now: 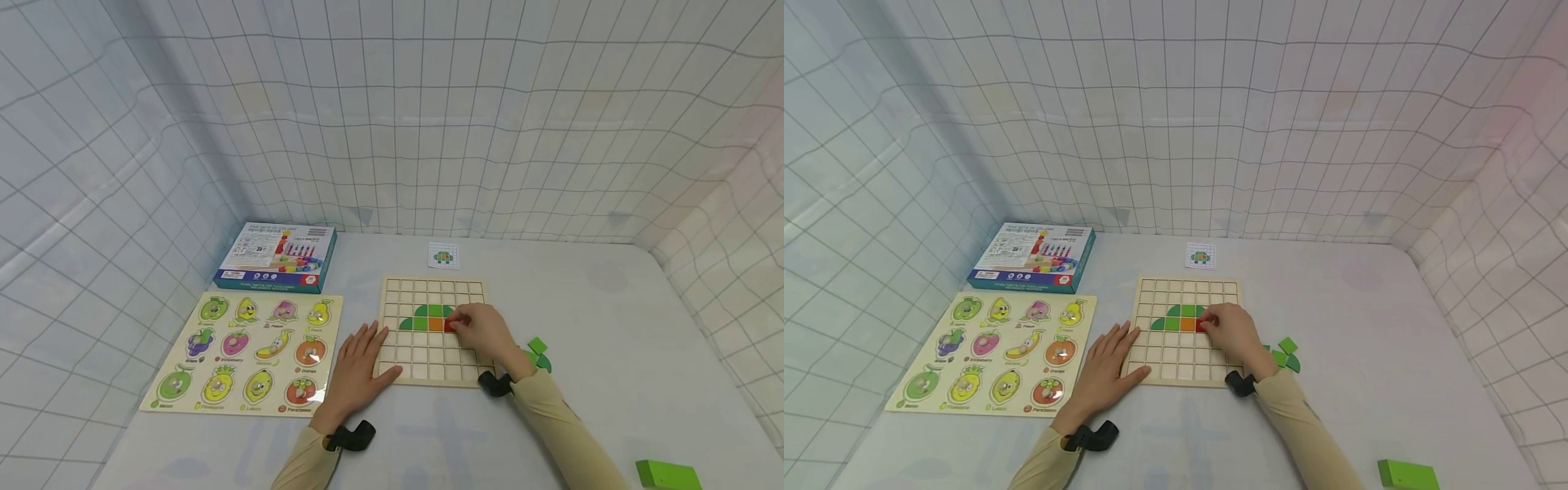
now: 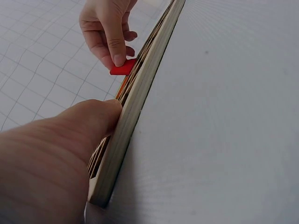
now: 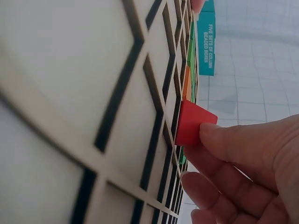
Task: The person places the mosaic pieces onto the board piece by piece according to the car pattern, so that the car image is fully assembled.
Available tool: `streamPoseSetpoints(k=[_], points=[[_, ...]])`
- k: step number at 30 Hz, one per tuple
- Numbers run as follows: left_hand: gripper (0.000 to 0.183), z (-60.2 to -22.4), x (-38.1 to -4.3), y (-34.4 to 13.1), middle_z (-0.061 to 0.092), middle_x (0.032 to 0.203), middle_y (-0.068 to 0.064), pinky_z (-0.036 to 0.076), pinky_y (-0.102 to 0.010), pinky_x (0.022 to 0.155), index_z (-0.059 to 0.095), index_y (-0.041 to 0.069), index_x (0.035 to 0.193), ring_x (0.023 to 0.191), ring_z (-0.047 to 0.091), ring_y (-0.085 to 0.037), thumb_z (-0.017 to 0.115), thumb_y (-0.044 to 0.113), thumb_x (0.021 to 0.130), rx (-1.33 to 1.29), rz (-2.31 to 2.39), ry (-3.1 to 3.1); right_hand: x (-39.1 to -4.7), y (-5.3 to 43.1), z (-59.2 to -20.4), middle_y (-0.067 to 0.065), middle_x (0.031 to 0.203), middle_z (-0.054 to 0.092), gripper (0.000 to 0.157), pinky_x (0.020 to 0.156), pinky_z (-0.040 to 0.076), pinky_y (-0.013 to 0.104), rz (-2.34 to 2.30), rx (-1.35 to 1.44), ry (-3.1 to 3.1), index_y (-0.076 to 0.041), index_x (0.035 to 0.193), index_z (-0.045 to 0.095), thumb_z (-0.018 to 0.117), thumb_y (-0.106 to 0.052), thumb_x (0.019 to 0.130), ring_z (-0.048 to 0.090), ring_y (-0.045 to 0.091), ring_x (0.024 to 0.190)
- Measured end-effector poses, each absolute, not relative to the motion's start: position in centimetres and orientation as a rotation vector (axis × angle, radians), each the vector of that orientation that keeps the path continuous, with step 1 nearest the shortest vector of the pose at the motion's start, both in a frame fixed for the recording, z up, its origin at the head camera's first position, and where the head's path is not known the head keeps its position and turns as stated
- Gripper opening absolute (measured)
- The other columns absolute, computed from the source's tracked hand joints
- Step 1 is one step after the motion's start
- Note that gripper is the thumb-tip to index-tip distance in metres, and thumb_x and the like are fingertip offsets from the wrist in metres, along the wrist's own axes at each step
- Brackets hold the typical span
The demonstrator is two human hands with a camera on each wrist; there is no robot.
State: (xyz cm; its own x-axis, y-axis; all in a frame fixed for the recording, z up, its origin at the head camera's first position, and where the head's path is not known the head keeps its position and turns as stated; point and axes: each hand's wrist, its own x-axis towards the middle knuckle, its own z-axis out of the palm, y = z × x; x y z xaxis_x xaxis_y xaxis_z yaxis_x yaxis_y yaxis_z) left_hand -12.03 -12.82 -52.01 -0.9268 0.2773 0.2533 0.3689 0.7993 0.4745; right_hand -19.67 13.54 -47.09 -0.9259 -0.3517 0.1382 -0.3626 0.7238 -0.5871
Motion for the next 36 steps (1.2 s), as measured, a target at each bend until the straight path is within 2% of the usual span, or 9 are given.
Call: streamPoseSetpoints(k=[6,13,26,36], points=[[0.073,-51.94,-12.02,-12.77,0.032,0.150,-0.013,0.013,-0.050,0.110,0.039,0.010,0.146,0.139,0.021,-0.031,0.061,0.048,0.087,-0.512,-0.782,-2.804,-19.73,13.41,-47.02,0.001,0.084,0.065,0.005,0.060,0.046,0.028,0.840,0.624,-2.902,-0.008,0.086,0.075,0.071,-0.008,0.084,0.053,0.012,0.069],[0.073,-51.78,-12.04,-12.77,0.033,0.149,-0.014,0.014,-0.050,0.110,0.040,0.009,0.145,0.139,0.022,-0.032,0.061,0.049,0.087,-0.518,-0.772,-2.804,-19.51,13.31,-46.91,0.001,0.085,0.063,0.010,0.062,0.047,0.030,0.773,0.630,-2.917,-0.004,0.090,0.074,0.073,-0.010,0.082,0.055,0.014,0.072],[0.072,-51.96,-12.06,-12.92,0.035,0.148,-0.015,0.017,-0.051,0.109,0.042,0.008,0.143,0.137,0.026,-0.034,0.063,0.047,0.086,-0.538,-0.764,-2.757,-19.32,13.32,-46.94,-0.001,0.077,0.057,0.012,0.057,0.046,0.029,0.696,0.549,-2.947,-0.009,0.078,0.073,0.078,-0.020,0.079,0.053,0.015,0.070],[0.072,-52.05,-12.04,-12.82,0.035,0.148,-0.015,0.016,-0.050,0.109,0.041,0.008,0.144,0.138,0.025,-0.033,0.061,0.049,0.087,-0.538,-0.756,-2.771,-18.87,13.52,-46.61,0.001,0.079,0.061,0.015,0.053,0.043,0.027,0.695,0.515,-3.004,-0.006,0.090,0.078,0.074,-0.019,0.083,0.051,0.013,0.065]])
